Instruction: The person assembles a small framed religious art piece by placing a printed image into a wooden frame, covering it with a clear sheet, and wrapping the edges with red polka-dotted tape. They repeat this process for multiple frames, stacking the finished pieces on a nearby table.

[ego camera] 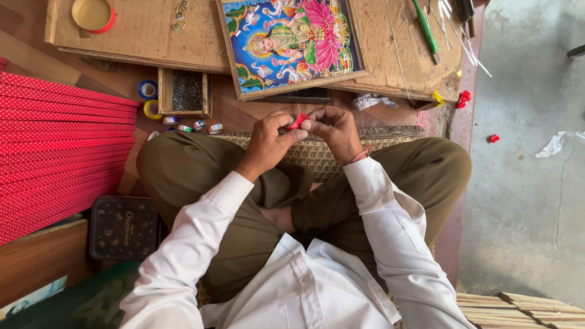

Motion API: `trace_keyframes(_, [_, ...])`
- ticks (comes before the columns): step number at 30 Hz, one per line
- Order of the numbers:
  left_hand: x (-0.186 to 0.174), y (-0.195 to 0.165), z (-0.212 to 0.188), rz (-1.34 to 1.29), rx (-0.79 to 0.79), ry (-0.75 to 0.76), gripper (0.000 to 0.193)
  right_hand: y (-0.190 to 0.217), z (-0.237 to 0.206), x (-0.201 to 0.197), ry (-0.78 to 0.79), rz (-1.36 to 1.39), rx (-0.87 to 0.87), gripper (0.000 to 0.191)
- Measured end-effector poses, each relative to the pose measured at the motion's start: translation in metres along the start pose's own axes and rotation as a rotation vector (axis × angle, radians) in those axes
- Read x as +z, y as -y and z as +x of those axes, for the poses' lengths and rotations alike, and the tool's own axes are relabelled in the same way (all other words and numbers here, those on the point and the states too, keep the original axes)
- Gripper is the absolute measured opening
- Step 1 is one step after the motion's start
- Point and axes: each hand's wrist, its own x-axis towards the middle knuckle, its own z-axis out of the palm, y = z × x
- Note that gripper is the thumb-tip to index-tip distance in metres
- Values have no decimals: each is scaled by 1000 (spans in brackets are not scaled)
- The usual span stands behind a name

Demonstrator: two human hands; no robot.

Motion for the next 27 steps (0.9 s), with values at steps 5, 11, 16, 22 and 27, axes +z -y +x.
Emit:
trace_keyframes(5, [1, 9, 11, 181, 106, 11, 34, -15, 15, -5, -158, 53, -28, 6])
trace_keyframes(11, [-66, 36, 14, 404, 83, 14, 36, -27, 47, -62, -717, 64, -121, 7])
trace_keyframes(16, [-101, 60, 4, 587, -11, -43, 48, -51, 63, -96, -893, -223, -419, 15])
trace_keyframes(22, [-89, 67, 8, 638, -337, -141, 62, -52, 69, -101, -956, -47, -314, 12])
trace_keyframes(27, [-91, 63, 12, 145, -223, -311, 36, -36, 69, -95, -922, -8, -209, 9])
